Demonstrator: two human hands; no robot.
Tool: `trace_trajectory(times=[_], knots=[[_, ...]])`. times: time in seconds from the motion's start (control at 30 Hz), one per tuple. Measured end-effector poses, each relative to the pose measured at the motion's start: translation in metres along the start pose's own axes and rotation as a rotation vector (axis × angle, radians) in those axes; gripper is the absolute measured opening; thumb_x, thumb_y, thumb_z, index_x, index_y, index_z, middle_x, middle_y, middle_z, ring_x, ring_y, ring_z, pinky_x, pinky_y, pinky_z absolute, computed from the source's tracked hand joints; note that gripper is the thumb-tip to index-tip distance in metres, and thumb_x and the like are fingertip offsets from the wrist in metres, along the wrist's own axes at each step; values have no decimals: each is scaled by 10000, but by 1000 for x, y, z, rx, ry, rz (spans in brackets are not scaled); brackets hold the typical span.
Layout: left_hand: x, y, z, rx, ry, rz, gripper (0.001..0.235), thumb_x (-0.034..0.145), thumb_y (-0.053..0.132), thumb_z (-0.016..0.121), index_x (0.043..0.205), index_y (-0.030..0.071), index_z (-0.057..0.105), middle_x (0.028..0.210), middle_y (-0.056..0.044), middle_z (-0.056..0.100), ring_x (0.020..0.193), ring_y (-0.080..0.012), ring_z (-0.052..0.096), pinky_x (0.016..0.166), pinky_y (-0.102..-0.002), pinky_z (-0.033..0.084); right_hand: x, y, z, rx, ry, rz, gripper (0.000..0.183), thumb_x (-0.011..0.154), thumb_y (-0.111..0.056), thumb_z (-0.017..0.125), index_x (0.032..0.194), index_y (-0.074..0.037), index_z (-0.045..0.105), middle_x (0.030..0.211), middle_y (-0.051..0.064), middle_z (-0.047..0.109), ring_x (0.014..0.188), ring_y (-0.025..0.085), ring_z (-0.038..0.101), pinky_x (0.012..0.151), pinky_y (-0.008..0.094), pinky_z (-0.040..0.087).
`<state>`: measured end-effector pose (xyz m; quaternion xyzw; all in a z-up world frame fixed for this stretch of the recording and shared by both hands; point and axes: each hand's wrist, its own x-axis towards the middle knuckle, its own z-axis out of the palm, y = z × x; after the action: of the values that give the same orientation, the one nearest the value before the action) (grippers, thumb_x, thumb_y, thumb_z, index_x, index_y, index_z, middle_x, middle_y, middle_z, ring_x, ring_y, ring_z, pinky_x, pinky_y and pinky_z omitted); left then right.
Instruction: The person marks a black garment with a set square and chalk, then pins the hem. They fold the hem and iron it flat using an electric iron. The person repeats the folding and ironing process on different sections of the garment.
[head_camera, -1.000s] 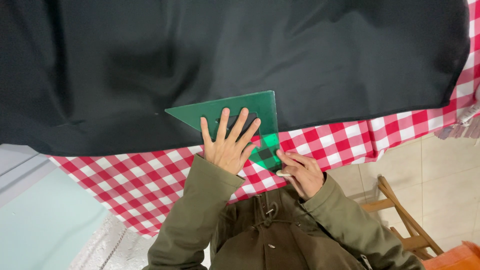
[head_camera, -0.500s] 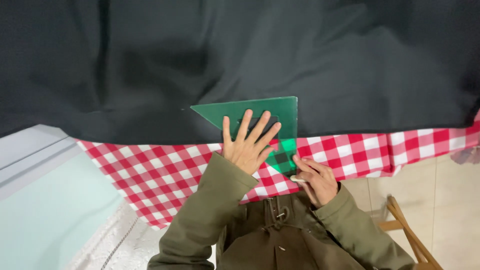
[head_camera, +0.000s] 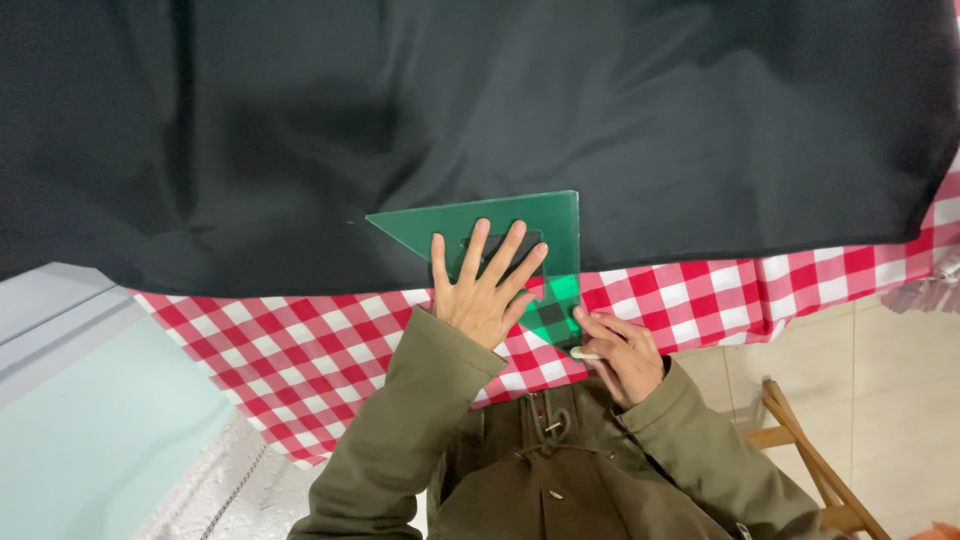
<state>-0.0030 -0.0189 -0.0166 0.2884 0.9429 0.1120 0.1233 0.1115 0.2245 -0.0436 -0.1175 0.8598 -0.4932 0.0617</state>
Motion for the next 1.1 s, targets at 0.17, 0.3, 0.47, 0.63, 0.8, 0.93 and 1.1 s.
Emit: trace_trajectory(times=[0.17,0.3,0.47,0.63,0.8,0.93,1.1], knots=[[1,1,0,15,-3,-1,659,1006,483,642,1606,331,416,1704,14,282,1574,-327,226,1212,-731,158,24,-30,-40,76,-32,101,241,820,6,751,1035,-82,687,1371,149,654,1150,342,677,897,416,560],[1,1,-3,26,-23,-9,662,1015,462,650,1619,324,416,1713,8,277,1584,-338,214,1222,-733,155,75,-47,-95,-40,20,163,224,912,15,725,1119,-68,735,1140,108,719,993,250,717,854,334,585],[-1,0,4,-11,15,3,665,1004,474,660,1604,323,415,1709,10,270,1579,-339,214,1208,-750,149,151,-30,-81,-121,103,103,215,938,45,717,1132,-46,710,1135,116,701,1047,269,713,889,343,587],[0,0,2,-8,-4,-11,681,983,472,665,1603,337,418,1708,21,274,1578,-329,221,1208,-745,158,166,-9,-64,-123,154,95,178,961,47,731,1117,-35,712,1115,101,701,1017,256,724,864,333,593],[1,-2,0,-24,-8,0,671,1002,476,657,1610,325,416,1710,12,273,1574,-333,226,1207,-745,161,166,-9,-64,-170,146,76,178,968,48,730,1126,-35,722,1113,100,699,989,249,723,839,321,594],[0,-2,4,-12,8,-1,657,1014,475,653,1610,334,418,1710,21,276,1579,-326,227,1214,-741,163,163,-10,-61,-175,143,60,187,968,68,716,1130,-26,718,1117,104,691,996,251,720,848,320,597],[0,-2,3,-6,8,7,648,1019,483,646,1607,329,422,1708,17,277,1574,-329,232,1207,-745,172,166,-14,-59,-299,155,-32,214,924,99,735,1110,-5,724,1100,116,680,966,263,699,824,335,590]])
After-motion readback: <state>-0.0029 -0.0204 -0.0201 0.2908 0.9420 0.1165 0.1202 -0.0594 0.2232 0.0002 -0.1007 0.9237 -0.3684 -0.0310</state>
